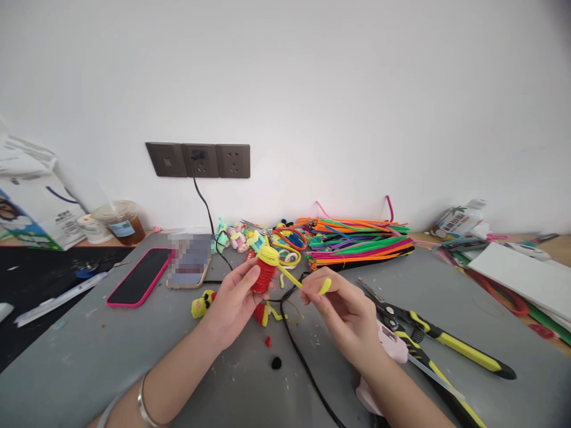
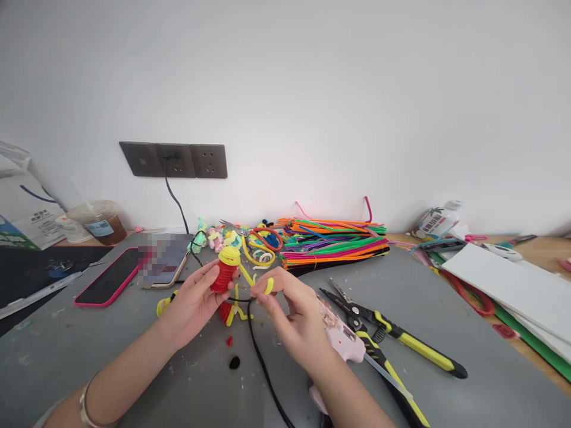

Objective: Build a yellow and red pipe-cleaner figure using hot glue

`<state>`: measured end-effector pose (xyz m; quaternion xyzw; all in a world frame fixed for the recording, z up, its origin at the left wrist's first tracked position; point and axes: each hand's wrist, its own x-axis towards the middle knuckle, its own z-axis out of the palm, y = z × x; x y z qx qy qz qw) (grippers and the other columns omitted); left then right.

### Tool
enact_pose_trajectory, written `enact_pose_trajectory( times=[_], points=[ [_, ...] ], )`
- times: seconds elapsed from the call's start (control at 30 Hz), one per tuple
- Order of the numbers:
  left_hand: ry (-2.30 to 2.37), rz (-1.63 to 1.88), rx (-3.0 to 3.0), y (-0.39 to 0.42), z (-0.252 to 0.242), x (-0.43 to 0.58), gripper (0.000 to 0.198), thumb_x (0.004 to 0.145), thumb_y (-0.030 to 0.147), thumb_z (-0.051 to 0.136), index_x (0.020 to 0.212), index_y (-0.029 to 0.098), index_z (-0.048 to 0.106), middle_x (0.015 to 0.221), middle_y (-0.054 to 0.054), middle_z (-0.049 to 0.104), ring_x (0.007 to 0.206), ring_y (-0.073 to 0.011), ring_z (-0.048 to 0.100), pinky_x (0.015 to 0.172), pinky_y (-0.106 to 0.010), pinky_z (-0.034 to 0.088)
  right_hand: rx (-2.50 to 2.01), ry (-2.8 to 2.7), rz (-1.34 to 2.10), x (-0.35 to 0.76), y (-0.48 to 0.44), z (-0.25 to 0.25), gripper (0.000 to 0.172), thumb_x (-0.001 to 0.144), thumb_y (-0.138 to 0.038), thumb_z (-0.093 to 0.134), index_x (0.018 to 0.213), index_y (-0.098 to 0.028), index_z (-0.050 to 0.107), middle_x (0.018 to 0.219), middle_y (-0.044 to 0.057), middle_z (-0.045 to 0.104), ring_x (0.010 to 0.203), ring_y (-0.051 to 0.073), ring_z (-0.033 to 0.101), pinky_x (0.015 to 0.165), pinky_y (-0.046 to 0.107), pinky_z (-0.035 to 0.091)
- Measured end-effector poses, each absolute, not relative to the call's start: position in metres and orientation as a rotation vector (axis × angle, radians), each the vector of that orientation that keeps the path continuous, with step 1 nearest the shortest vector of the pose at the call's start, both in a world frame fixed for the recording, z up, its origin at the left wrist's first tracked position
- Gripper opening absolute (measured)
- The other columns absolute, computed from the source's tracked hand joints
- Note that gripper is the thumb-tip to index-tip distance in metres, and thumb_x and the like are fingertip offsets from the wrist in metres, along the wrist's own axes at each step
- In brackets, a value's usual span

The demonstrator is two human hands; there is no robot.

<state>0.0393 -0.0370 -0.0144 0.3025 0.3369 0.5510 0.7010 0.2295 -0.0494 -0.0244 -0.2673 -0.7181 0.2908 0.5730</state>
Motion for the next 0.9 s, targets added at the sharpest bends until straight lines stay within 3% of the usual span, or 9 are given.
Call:
enact_pose_trajectory(
  times=[0.23,0.37,0.53,0.73,0.8,0.9],
  points=[
    [0.583,1.105,0.637,-0.04,-0.012,0.034,0.033,0.069,0.034,0.09,0.09,0.013,0.077,0.082,-0.006,0.072,0.069,-0.0098,0.064,0.064,-0.017,0.052,-0.689,-1.172,0.803,0.229,-0.04,-0.03,0.01,0.098,-0.03,0.063,0.09,-0.025,0.066,0.074,-0.003,0.063,0.064,0.011,0.058,0.062,0.023,0.048],
    [0.547,1.005,0.775,-0.041,-0.016,0.033,0.032,0.077,0.039,0.084,0.092,0.011,0.077,0.078,-0.007,0.071,0.062,-0.0094,0.06,0.057,-0.018,0.047,-0.7,-1.049,0.874,0.23,-0.036,-0.03,0.013,0.095,-0.036,0.067,0.089,-0.025,0.065,0.07,-0.004,0.062,0.061,0.011,0.057,0.061,0.023,0.047],
    [0.573,0.924,0.891,-0.042,-0.021,0.034,0.033,0.081,0.041,0.08,0.099,0.013,0.077,0.08,-0.01,0.073,0.061,-0.0103,0.057,0.055,-0.02,0.043,-0.725,-1.153,0.987,0.228,-0.036,-0.028,0.018,0.096,-0.039,0.065,0.088,-0.023,0.065,0.073,-0.002,0.061,0.067,0.012,0.056,0.066,0.024,0.046],
    [0.628,0.815,0.977,-0.043,-0.022,0.035,0.033,0.085,0.045,0.074,0.094,0.013,0.075,0.078,-0.009,0.072,0.055,-0.0089,0.054,0.052,-0.022,0.04,-0.681,-1.154,1.035,0.229,-0.035,-0.03,0.013,0.093,-0.038,0.068,0.093,-0.025,0.065,0.084,0.0,0.066,0.07,0.013,0.06,0.069,0.028,0.048],
    [0.647,0.794,1.0,-0.044,-0.021,0.035,0.033,0.086,0.045,0.072,0.094,0.013,0.075,0.077,-0.009,0.072,0.054,-0.0089,0.054,0.05,-0.021,0.038,-0.668,-1.173,1.042,0.229,-0.035,-0.03,0.015,0.089,-0.037,0.073,0.09,-0.025,0.064,0.087,0.0,0.064,0.073,0.014,0.059,0.071,0.028,0.048],
    [0.667,0.77,1.02,-0.044,-0.019,0.035,0.033,0.087,0.045,0.071,0.094,0.013,0.075,0.076,-0.008,0.071,0.053,-0.0089,0.052,0.048,-0.021,0.037,-0.662,-1.179,1.039,0.228,-0.037,-0.026,0.029,0.084,-0.035,0.078,0.076,-0.023,0.053,0.076,-0.003,0.054,0.068,0.013,0.05,0.064,0.027,0.041]
  ],
)
